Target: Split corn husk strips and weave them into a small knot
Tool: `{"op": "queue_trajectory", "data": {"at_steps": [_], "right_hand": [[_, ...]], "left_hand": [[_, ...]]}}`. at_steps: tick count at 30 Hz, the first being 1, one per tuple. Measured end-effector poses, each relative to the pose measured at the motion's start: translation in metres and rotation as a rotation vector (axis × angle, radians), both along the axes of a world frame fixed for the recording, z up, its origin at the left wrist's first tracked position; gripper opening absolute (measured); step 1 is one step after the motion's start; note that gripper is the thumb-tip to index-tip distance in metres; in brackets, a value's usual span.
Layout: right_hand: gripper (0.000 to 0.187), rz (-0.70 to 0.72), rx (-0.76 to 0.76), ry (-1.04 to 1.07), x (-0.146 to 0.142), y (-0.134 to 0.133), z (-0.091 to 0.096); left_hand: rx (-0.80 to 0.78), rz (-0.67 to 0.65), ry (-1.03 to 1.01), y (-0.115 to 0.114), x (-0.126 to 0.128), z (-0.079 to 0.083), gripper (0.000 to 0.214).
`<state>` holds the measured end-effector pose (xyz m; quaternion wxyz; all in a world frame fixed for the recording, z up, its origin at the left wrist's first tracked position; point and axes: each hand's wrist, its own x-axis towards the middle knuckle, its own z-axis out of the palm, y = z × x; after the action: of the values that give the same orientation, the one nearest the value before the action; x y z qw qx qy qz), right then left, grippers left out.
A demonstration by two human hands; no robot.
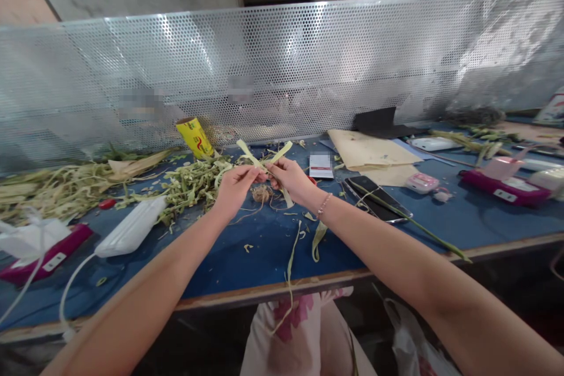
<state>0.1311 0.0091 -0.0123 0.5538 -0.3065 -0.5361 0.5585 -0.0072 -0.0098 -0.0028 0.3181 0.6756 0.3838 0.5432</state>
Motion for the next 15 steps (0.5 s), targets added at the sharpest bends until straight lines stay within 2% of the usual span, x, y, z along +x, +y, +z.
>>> {"op": "queue_trajectory", "data": {"at_steps": [7, 13, 15], "right_hand": [[0.011, -0.016, 0.046, -0.059, -0.001, -0.003, 0.001], [0.005, 0.017, 0.167, -0.100, -0.006, 0.001, -0.006], [0.010, 0.034, 0.192, -0.109, -0.005, 0.004, -0.007]], "left_hand": [[-0.061, -0.008, 0.110, 0.000, 0.005, -0.001, 0.028], [-0.164, 0.011, -0.016, 0.007, 0.004, -0.006, 0.028], [-0.182, 0.019, -0.052, 0.010, 0.002, -0.008, 0.027]]}}
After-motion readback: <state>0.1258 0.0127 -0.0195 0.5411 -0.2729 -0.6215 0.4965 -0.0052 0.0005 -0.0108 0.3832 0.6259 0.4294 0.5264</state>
